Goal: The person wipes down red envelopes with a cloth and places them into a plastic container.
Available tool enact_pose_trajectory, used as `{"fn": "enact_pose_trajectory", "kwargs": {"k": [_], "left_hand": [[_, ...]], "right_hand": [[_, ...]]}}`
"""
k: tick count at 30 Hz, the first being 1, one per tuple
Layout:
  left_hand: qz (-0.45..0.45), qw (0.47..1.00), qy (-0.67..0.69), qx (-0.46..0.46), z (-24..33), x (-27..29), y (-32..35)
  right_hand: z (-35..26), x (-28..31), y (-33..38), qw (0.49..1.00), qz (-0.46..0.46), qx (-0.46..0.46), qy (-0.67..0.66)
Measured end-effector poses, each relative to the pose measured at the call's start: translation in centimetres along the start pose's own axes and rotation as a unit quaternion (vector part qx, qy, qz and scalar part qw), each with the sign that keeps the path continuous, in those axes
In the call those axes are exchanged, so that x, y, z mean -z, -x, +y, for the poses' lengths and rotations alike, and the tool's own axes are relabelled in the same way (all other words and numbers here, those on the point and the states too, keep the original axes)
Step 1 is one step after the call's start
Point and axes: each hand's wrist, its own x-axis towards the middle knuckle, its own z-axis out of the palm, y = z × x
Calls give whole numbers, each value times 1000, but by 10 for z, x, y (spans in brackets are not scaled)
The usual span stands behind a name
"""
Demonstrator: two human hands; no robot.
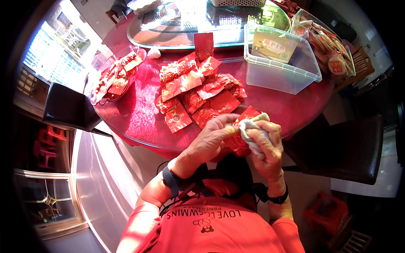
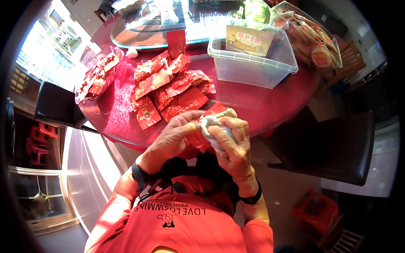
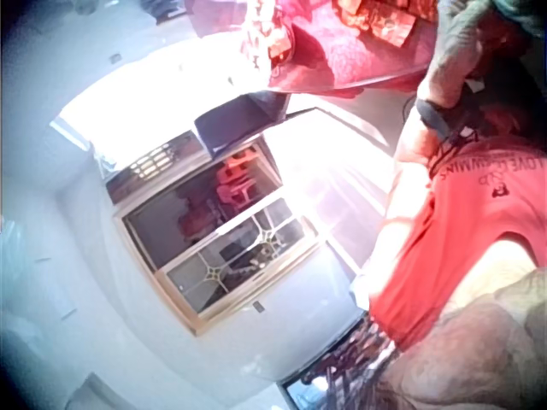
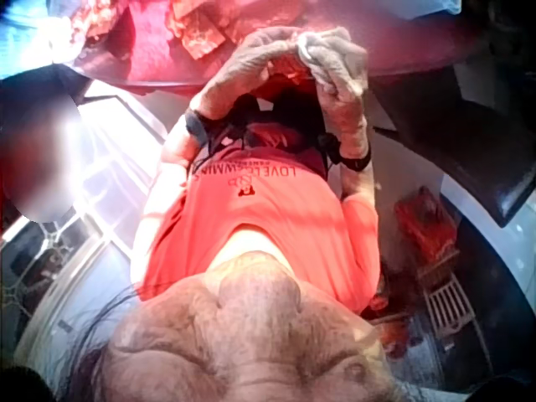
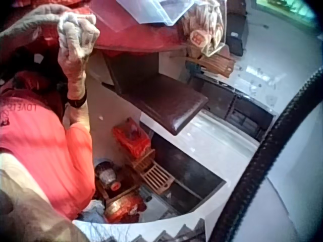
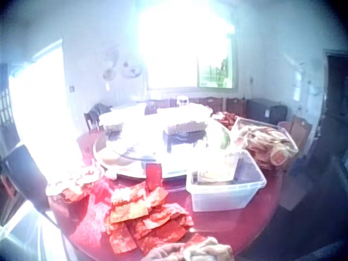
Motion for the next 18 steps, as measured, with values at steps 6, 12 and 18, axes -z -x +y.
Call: {"fn": "enact_pose_trajectory", "kwargs": {"k": [6, 12, 18], "left_hand": [[18, 998, 44, -29, -15, -5, -16], [59, 981, 151, -111, -31, 5, -29], [-2, 983, 132, -128, -28, 6, -26]], "right_hand": [[-4, -1, -18, 998, 15, -17, 66], [-12, -5, 9, 979, -91, 69, 169], [-16, 26, 19, 984, -120, -19, 127]]}}
